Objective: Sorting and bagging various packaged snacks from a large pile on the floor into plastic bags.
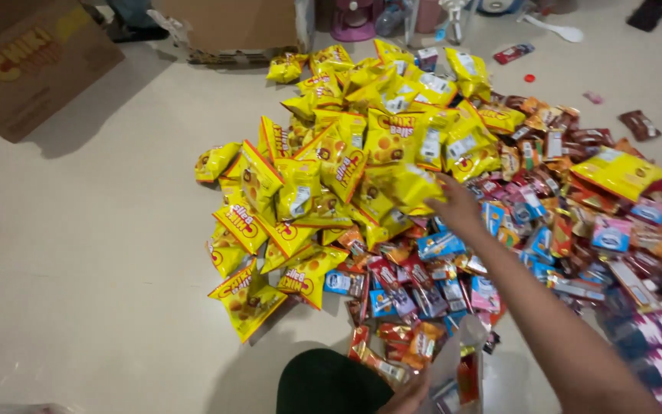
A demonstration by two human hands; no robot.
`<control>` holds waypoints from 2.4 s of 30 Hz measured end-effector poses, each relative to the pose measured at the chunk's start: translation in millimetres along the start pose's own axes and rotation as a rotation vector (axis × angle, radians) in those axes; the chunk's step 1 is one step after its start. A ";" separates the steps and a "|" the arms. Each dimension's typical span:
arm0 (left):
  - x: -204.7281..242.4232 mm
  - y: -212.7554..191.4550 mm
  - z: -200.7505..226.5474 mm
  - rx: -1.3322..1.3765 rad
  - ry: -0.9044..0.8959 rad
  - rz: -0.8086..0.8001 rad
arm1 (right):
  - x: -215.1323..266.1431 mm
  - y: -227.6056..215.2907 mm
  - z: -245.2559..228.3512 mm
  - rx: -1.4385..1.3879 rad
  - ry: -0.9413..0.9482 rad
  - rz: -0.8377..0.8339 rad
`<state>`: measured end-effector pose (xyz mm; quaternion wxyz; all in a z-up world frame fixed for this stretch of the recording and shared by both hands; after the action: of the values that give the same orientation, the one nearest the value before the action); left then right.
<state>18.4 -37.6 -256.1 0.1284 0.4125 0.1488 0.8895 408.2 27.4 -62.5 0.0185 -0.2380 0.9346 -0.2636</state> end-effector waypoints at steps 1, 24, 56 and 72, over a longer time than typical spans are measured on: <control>15.7 -5.7 62.6 0.023 -0.020 -0.015 | 28.3 -28.3 -28.1 -0.123 0.132 -0.052; 223.4 144.7 165.2 -0.539 0.255 0.479 | 311.7 -148.8 -4.0 1.001 -0.647 -0.494; 189.4 107.6 126.5 -0.679 0.236 0.482 | 249.2 -180.1 58.2 0.064 0.342 -0.099; 94.2 99.1 42.0 -0.623 -0.268 -0.162 | 201.9 4.1 354.7 0.069 0.297 0.029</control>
<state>-18.7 -89.4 -128.0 0.3368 0.4536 -0.1160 0.8169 284.2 -232.9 -351.4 -0.1078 -0.1823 0.9208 -0.3275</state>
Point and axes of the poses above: each hand's wrist, its own x-axis away from the middle knuckle, its own y-axis out of the palm, z = x × y, the point moved 5 cm from there along -x, towards the middle knuckle, and after that the axes turned 12 degrees about -x, right-handed, at the moved point
